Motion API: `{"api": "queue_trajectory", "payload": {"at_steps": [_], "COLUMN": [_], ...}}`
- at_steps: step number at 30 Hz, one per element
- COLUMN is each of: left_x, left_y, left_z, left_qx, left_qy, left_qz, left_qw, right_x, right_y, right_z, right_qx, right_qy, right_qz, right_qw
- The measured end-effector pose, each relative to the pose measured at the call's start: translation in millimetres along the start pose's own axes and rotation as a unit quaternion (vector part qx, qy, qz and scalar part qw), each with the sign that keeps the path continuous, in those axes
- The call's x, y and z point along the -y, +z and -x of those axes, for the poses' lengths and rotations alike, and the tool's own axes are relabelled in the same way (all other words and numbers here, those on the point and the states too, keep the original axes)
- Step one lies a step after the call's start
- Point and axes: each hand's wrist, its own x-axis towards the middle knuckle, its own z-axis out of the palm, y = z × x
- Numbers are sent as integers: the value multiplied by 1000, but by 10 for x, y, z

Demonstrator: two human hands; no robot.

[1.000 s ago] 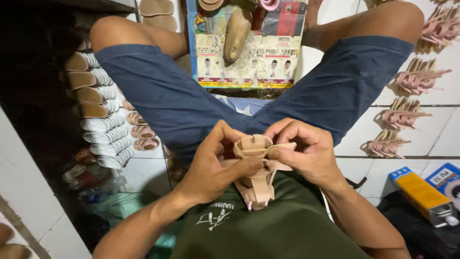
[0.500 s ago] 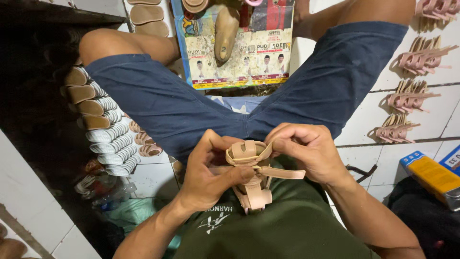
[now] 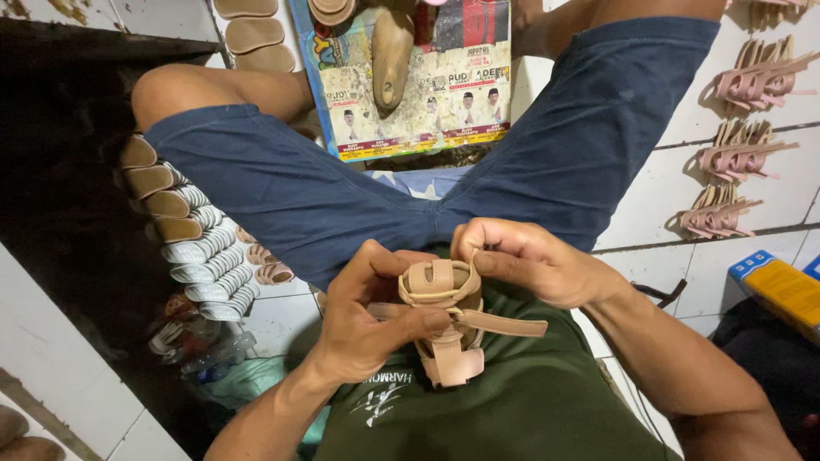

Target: The person sits on the floor assembling a strappy sandal. They weave and adjust pink leather straps over a wooden shoe last, press and fit the sole, pick up another sandal from the floor, and continue shaping and checking the strap arrangement by hand.

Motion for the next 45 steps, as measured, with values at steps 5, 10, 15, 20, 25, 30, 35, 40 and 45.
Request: {"api": "queue_trajectory", "payload": {"at_steps": [5,10,15,20,25,30,35,40,45], "left_x": [7,3,-26,24,68,-4,-29,-106,-127], "left_y": [15,7,-9,-33,-62,-76,-104,-126,-103], "left_z": [-25,-35,-17,28,107,150,20,-95,-251], "left_qx": [-5,-18,-24,-13,-2,31,-6,78,14], "left_qy": [-6,-16,-26,-2,7,25,5,48,-42], "left_qz": [-6,-53,-43,-18,-12,-86,-105,-97,-68], "left_qw": [1000,998,998,1000,1000,995,994,991,997], "right_x": [-55,-138,-236,-253,-191,-180,22,285,392], "right_y": [-70,-122,-185,-195,-91,7,-64,116,206], "right_z": [-29,-63,-75,-100,-354,-601,-292,178,331], "right_qx": [13,3,4,-16,73,226,-23,-133,-140], "right_qy": [20,-3,5,22,59,95,45,-55,-89], "right_qz": [-5,-64,-118,-62,-182,-297,-65,37,177], "right_qw": [1000,998,993,998,979,923,997,989,970]}}
